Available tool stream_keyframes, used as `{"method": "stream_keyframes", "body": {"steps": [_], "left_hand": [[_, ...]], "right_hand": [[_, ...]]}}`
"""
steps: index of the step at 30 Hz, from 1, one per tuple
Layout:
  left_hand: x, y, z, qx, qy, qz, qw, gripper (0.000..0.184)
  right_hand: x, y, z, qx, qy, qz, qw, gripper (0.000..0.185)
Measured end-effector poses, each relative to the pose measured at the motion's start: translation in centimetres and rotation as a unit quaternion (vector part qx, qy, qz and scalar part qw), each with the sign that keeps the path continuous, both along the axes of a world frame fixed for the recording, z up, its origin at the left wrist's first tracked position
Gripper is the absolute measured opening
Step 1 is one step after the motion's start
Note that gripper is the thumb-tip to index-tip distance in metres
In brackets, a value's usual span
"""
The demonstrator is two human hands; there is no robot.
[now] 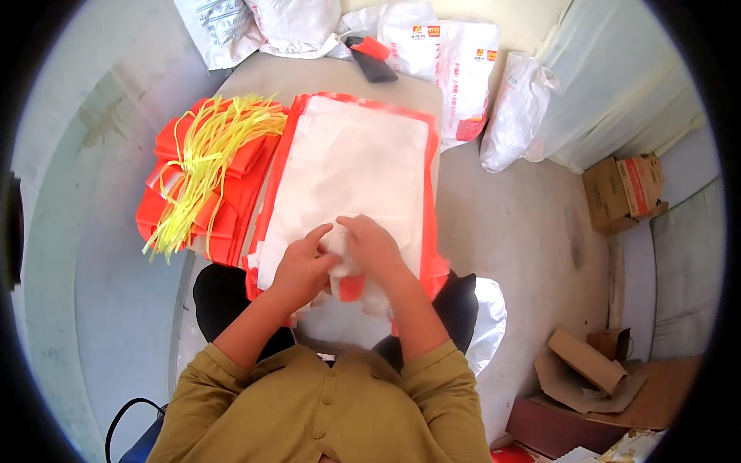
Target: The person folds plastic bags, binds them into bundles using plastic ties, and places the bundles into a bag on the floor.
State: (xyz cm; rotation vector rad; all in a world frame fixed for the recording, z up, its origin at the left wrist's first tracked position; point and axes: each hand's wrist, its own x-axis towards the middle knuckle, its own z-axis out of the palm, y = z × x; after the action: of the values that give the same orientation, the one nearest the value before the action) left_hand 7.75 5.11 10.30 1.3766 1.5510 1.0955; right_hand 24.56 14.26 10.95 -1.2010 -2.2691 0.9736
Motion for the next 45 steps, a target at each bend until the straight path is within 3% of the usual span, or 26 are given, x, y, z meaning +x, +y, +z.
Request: {"method": "stream_keyframes", "body": {"steps": [4,5,6,7,10,16,19,22,28,34,45], "left_hand": [[-0.1,0.3,2.8,-0.109,-0.047,-0.025,0.993,0.036],[-0.5,0.5,1.6,0.047,0.073,-0.050,0.995,0.034],[-1.0,0.8,-0.8,0.201,0.191,-0.073,0.958,0.032],[-1.3,1.0,-1.7,0.347,0.301,-0.093,0.883,0.030],[-1.2,1.2,-2.3,0.295,0.273,-0.088,0.912,0.026],[-0.9,2.6,-1.4,0.169,0.311,-0.051,0.934,0.025],[0.1,3.2,-0.8,0.110,0.271,-0.014,0.956,0.024],[0.6,3.5,-1.6,0.139,0.225,0.030,0.964,0.025],[0.0,3.3,-2.9,0.109,0.269,0.002,0.957,0.034],[-1.7,1.5,-1.7,0.231,0.394,-0.040,0.889,0.045],[-2.4,2.5,-0.8,0.241,0.399,-0.063,0.882,0.033]], "right_hand": [[-0.4,-0.5,0.1,0.012,-0.010,-0.027,1.000,0.039],[-0.4,-0.6,0.3,0.005,-0.008,-0.029,1.000,0.039],[-0.5,-0.8,0.7,-0.002,-0.007,-0.030,1.000,0.039],[-0.5,-0.8,0.8,-0.009,-0.006,-0.031,0.999,0.039],[0.2,-0.8,-0.6,0.045,0.052,-0.026,0.997,0.038],[2.5,-1.5,-2.3,-0.047,0.180,-0.084,0.979,0.036],[3.0,-2.8,-1.9,0.025,0.208,-0.052,0.976,0.034],[3.6,-2.9,-1.2,0.214,0.104,0.063,0.969,0.036],[2.9,-2.6,-1.8,0.256,0.010,0.062,0.965,0.041],[2.8,-2.4,-0.9,0.272,-0.027,0.047,0.961,0.041],[2.3,-1.6,-0.5,0.292,-0.049,0.058,0.953,0.034]]}}
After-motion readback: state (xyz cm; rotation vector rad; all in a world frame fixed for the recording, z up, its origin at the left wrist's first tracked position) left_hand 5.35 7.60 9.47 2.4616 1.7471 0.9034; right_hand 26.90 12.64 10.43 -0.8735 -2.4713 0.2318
